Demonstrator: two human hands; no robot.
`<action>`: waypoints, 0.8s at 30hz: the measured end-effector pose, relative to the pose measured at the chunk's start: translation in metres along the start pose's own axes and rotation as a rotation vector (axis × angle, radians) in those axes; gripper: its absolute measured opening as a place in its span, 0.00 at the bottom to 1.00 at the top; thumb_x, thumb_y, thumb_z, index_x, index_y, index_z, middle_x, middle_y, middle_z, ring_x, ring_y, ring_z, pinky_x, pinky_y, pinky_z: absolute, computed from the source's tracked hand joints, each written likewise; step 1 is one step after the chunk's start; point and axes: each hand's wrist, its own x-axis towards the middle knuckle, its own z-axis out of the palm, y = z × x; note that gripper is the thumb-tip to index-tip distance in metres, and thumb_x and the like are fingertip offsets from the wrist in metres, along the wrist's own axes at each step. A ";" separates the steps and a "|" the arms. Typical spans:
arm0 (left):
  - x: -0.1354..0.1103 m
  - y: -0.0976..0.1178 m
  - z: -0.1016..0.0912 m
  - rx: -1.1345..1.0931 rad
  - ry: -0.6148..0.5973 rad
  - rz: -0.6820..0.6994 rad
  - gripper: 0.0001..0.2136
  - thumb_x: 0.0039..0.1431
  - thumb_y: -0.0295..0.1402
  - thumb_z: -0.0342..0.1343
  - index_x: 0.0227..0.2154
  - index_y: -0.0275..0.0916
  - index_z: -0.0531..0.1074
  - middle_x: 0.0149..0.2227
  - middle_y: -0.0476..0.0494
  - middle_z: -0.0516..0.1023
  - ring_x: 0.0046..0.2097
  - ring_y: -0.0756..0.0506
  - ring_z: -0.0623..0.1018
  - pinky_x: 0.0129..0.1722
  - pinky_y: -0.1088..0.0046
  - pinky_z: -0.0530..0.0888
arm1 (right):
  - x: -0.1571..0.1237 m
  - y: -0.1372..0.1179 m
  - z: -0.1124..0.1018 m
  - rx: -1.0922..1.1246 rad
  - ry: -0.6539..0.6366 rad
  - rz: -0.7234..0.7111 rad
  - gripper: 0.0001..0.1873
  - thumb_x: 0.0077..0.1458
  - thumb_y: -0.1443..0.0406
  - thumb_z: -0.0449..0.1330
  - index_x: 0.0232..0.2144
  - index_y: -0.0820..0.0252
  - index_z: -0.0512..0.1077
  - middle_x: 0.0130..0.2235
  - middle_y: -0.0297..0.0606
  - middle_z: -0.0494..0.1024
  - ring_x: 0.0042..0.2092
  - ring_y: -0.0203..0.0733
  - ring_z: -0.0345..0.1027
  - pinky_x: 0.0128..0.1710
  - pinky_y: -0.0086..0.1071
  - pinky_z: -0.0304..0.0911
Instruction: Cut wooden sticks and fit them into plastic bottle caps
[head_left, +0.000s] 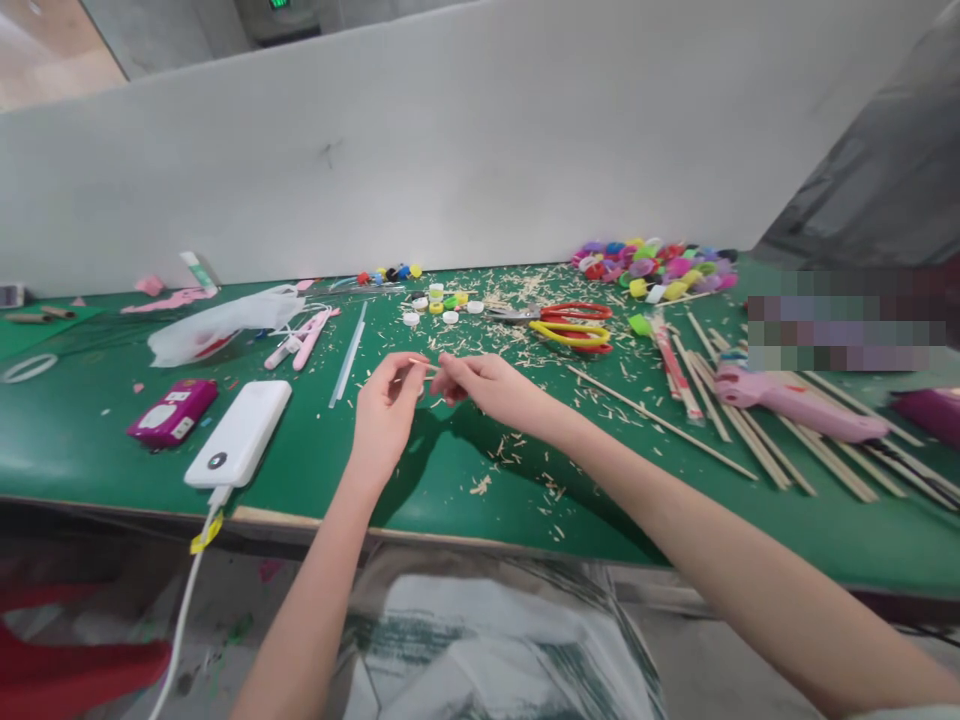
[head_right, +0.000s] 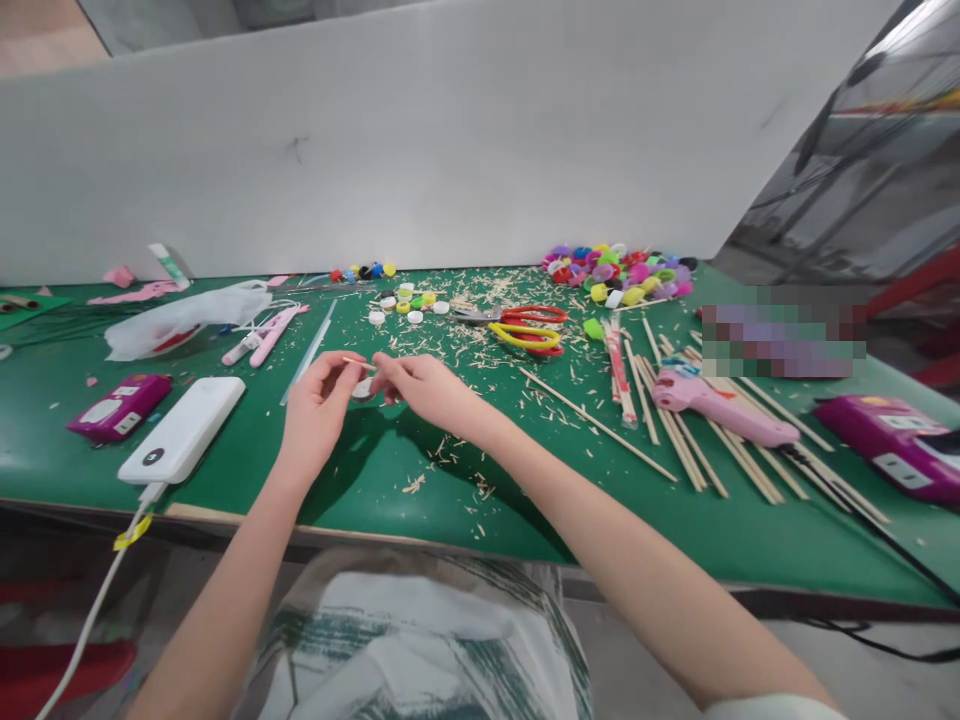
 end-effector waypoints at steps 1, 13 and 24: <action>0.000 -0.001 0.001 -0.052 0.012 -0.030 0.06 0.59 0.35 0.51 0.32 0.39 0.69 0.33 0.47 0.77 0.35 0.50 0.77 0.39 0.73 0.74 | 0.002 0.004 -0.009 -0.184 0.067 -0.017 0.29 0.62 0.49 0.41 0.29 0.61 0.73 0.30 0.41 0.74 0.32 0.39 0.64 0.38 0.36 0.59; 0.001 -0.003 0.000 0.089 -0.063 -0.181 0.06 0.57 0.32 0.51 0.36 0.38 0.70 0.31 0.47 0.76 0.34 0.50 0.76 0.38 0.73 0.73 | -0.002 0.064 -0.080 -1.071 0.455 0.213 0.21 0.61 0.62 0.44 0.45 0.66 0.72 0.47 0.52 0.71 0.49 0.55 0.60 0.47 0.45 0.57; 0.008 0.008 -0.001 0.222 -0.183 -0.228 0.06 0.55 0.35 0.52 0.31 0.38 0.70 0.33 0.46 0.77 0.36 0.48 0.76 0.40 0.72 0.72 | 0.007 0.053 -0.058 -1.011 -0.001 -0.151 0.16 0.59 0.67 0.51 0.47 0.58 0.72 0.50 0.41 0.73 0.51 0.46 0.62 0.51 0.39 0.58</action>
